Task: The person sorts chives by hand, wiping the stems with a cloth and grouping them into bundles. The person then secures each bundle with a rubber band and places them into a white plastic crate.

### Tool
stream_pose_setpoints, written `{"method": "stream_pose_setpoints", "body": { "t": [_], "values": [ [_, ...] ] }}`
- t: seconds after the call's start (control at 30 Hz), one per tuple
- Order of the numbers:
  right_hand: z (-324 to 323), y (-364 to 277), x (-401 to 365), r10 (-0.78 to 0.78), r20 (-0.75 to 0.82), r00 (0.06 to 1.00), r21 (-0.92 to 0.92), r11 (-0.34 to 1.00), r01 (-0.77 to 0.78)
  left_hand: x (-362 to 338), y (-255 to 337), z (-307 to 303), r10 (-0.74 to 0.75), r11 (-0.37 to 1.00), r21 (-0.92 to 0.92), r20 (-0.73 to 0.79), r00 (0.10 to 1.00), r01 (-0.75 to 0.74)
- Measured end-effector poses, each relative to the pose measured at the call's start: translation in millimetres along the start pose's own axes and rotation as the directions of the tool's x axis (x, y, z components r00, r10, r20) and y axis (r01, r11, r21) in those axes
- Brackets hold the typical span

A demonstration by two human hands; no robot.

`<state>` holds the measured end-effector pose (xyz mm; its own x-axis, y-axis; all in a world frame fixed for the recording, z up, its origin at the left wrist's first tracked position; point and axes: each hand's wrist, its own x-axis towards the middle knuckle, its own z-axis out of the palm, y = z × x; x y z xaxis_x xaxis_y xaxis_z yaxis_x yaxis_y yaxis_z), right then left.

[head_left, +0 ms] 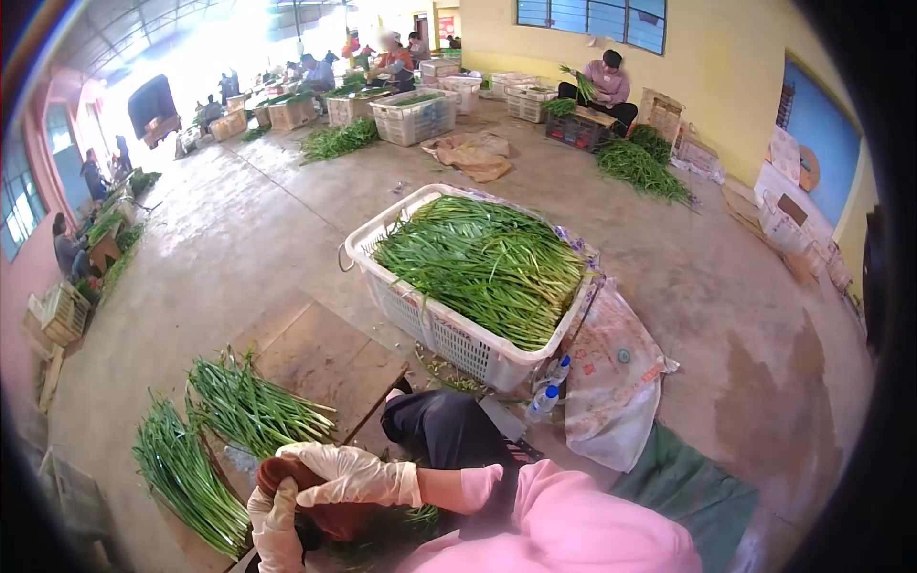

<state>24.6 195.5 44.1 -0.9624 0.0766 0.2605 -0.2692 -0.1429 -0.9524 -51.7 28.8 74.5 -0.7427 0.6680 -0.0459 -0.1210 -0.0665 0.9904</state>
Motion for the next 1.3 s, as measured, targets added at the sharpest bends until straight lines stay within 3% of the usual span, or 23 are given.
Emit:
{"method": "stream_pose_setpoints", "body": {
  "t": [0.17,0.27,0.3,0.4,0.43,0.53,0.57,0.67,0.7,0.73,0.8,0.83,0.87,0.9,1.0,1.03,1.2,1.27,1.3],
  "values": [
    [15,15,-8,0.030,0.043,0.999,0.209,0.977,-0.038,0,-2,2,0.045,0.997,-0.066,-0.081,0.996,-0.050],
    [12,4,-12,0.221,0.083,0.972,0.132,0.964,-0.231,-4,-4,-1,0.081,0.996,-0.035,-0.094,0.992,-0.084],
    [16,19,-11,0.167,0.088,0.982,0.239,0.953,-0.184,-3,-9,-6,0.096,0.995,-0.024,-0.099,0.990,-0.099],
    [21,40,-14,0.130,0.104,0.986,0.286,0.946,-0.155,-5,-14,-9,0.107,0.994,-0.009,-0.142,0.984,-0.109],
    [26,46,-14,0.074,0.137,0.988,0.431,0.893,-0.127,-5,-13,-8,0.107,0.994,-0.006,-0.152,0.983,-0.109],
    [22,54,-13,0.054,0.102,0.993,0.301,0.950,-0.083,-11,-8,-4,0.092,0.995,-0.028,-0.182,0.979,-0.098],
    [18,53,-14,0.014,0.066,0.998,0.100,0.995,-0.021,-12,-12,-10,0.070,0.997,-0.022,-0.191,0.979,-0.075],
    [11,51,-9,-0.190,-0.006,0.982,-0.182,0.966,0.186,-6,-36,-35,0.021,1.000,0.002,-0.200,0.980,-0.021],
    [14,38,-10,-0.095,0.073,0.993,0.350,0.934,0.064,-4,-46,-42,0.006,1.000,0.015,-0.198,0.980,-0.003],
    [16,22,-10,-0.119,0.089,0.989,0.463,0.884,0.064,-4,-51,-46,-0.009,1.000,0.028,-0.197,0.980,0.015],
    [15,13,-8,-0.061,0.110,0.992,0.515,0.857,-0.004,-2,-45,-29,-0.015,0.998,0.061,-0.192,0.981,0.027],
    [13,13,-5,-0.109,0.063,0.992,0.241,0.966,0.091,-4,-45,-21,-0.011,0.999,0.039,-0.178,0.984,0.018],
    [11,14,-3,-0.167,0.034,0.985,-0.058,0.984,0.169,-5,-46,-18,-0.007,1.000,0.016,-0.166,0.986,0.010],
    [9,15,-1,-0.230,0.022,0.973,-0.353,0.909,0.223,-3,-56,-23,-0.019,0.997,-0.080,-0.081,0.997,0.012],
    [14,4,-5,-0.196,0.000,0.981,-0.265,0.945,0.189,-1,-66,-7,0.050,0.971,-0.237,0.033,0.998,-0.041],
    [12,2,-6,-0.199,0.006,0.980,-0.295,0.936,0.192,3,-70,-8,0.011,0.945,-0.327,0.035,0.999,0.001],
    [1,17,-10,-0.179,0.031,0.983,-0.476,0.863,0.172,8,-39,1,-0.088,0.956,-0.258,0.201,0.976,0.140],
    [-7,13,-15,-0.066,0.009,0.998,-0.321,0.945,0.065,16,-36,-16,-0.273,0.937,-0.147,0.257,0.927,0.317],
    [-6,22,-18,-0.046,-0.041,0.998,-0.132,0.990,0.040,17,-31,-19,-0.256,0.953,-0.091,0.262,0.930,0.288]
  ]
}}
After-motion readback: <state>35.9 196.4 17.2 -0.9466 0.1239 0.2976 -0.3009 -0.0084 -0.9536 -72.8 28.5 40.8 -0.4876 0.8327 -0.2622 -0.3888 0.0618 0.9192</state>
